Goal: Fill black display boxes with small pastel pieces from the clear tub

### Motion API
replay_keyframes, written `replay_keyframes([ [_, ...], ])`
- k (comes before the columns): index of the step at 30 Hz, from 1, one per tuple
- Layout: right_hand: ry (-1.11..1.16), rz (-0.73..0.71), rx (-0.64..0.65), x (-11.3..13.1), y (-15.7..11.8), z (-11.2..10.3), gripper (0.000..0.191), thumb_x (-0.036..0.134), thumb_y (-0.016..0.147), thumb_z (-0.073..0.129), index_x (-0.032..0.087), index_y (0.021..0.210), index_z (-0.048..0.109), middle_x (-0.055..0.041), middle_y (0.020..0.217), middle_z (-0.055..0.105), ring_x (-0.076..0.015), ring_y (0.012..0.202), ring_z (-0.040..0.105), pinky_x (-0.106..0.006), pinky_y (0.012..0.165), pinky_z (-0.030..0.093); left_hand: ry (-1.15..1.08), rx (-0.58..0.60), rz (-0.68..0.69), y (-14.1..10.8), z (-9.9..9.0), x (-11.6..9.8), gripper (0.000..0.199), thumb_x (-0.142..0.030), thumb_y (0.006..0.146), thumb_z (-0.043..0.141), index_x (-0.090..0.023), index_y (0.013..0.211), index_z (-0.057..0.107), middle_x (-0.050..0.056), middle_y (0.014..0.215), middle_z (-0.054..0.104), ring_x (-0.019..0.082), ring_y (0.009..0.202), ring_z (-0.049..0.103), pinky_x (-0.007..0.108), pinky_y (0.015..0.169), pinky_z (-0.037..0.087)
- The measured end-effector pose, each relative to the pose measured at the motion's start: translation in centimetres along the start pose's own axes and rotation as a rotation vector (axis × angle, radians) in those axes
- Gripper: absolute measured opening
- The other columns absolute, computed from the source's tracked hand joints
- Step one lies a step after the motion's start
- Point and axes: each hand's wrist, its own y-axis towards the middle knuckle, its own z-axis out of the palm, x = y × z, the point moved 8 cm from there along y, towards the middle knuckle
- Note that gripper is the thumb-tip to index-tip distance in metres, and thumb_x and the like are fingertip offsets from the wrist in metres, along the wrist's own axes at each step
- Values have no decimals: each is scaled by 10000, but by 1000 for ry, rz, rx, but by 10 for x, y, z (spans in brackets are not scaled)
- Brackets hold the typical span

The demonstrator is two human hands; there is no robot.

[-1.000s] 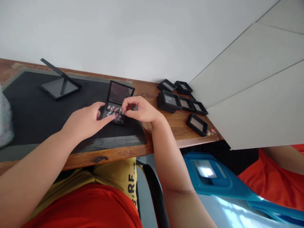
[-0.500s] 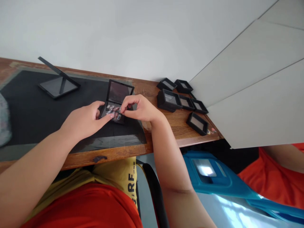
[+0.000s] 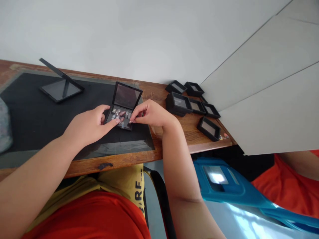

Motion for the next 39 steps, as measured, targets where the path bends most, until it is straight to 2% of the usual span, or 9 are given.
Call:
replay_keyframes([
  [4, -19, -36, -25, 3, 1, 1, 202, 45, 761, 664, 152, 835, 818, -2, 779, 788, -86, 639, 591, -237, 632, 413, 1, -3, -8, 0, 1, 0, 705, -685, 895, 497, -283, 1470, 567, 70, 1011, 755, 302, 914, 694, 361, 711, 425],
  [7, 19, -63, -51, 6, 1, -1, 184, 51, 750, 691, 130, 897, 768, -16, 825, 790, -89, 678, 612, -236, 652, 419, 3, -5, -6, 0, 1, 1, 705, -686, 900, 496, -280, 1471, 566, 67, 990, 754, 292, 885, 690, 358, 692, 422],
  [11, 61, -67, -79, 10, -4, -5, 160, 116, 800, 681, 135, 958, 699, -41, 869, 780, -126, 783, 677, -250, 689, 444, -4, -12, 5, 0, 0, 1, 694, -671, 905, 504, -272, 1469, 568, 60, 951, 751, 278, 834, 685, 351, 662, 418],
  [15, 56, -64, -152, 10, -9, -15, 165, 200, 811, 702, 153, 968, 685, -27, 866, 747, -122, 745, 628, -251, 648, 432, 1, -11, 9, 0, 0, 0, 687, -670, 911, 506, -274, 1470, 568, 56, 942, 754, 276, 806, 684, 350, 650, 413],
  [19, 31, -60, -98, 10, -9, -11, 192, 259, 802, 771, 151, 932, 679, -26, 840, 742, -109, 709, 590, -254, 640, 405, 2, -13, -4, 0, -1, 0, 681, -668, 911, 511, -280, 1467, 567, 59, 954, 757, 285, 831, 692, 352, 664, 420],
  [23, -17, -13, -97, 7, -8, -10, 273, 298, 773, 829, 150, 940, 671, -26, 859, 752, -93, 654, 542, -262, 649, 414, 5, -9, -3, -1, -1, 1, 680, -665, 913, 503, -275, 1466, 567, 70, 985, 763, 301, 868, 699, 361, 682, 425],
  [28, -42, 7, -58, 8, -7, -2, 293, 240, 759, 814, 150, 992, 662, -22, 860, 764, -103, 674, 570, -263, 669, 423, 11, -9, -2, -1, 0, 0, 687, -667, 912, 500, -275, 1473, 563, 77, 1019, 766, 317, 916, 705, 371, 706, 433],
  [33, -32, 30, -18, 8, -5, 4, 306, 223, 765, 795, 149, 1045, 697, -26, 892, 772, -100, 669, 560, -266, 676, 429, 28, -5, -1, -1, 0, -2, 697, -656, 910, 498, -267, 1484, 559, 79, 1029, 772, 307, 855, 701, 370, 677, 427],
  [39, -51, 14, -55, 9, -5, 2, 180, 221, 756, 797, 153, 882, 688, -38, 929, 758, -112, 700, 595, -265, 673, 437, 43, -5, 0, -2, 0, -4, 693, -644, 925, 481, -259, 1498, 551, 94, 1095, 784, 331, 908, 718, 385, 707, 445],
])
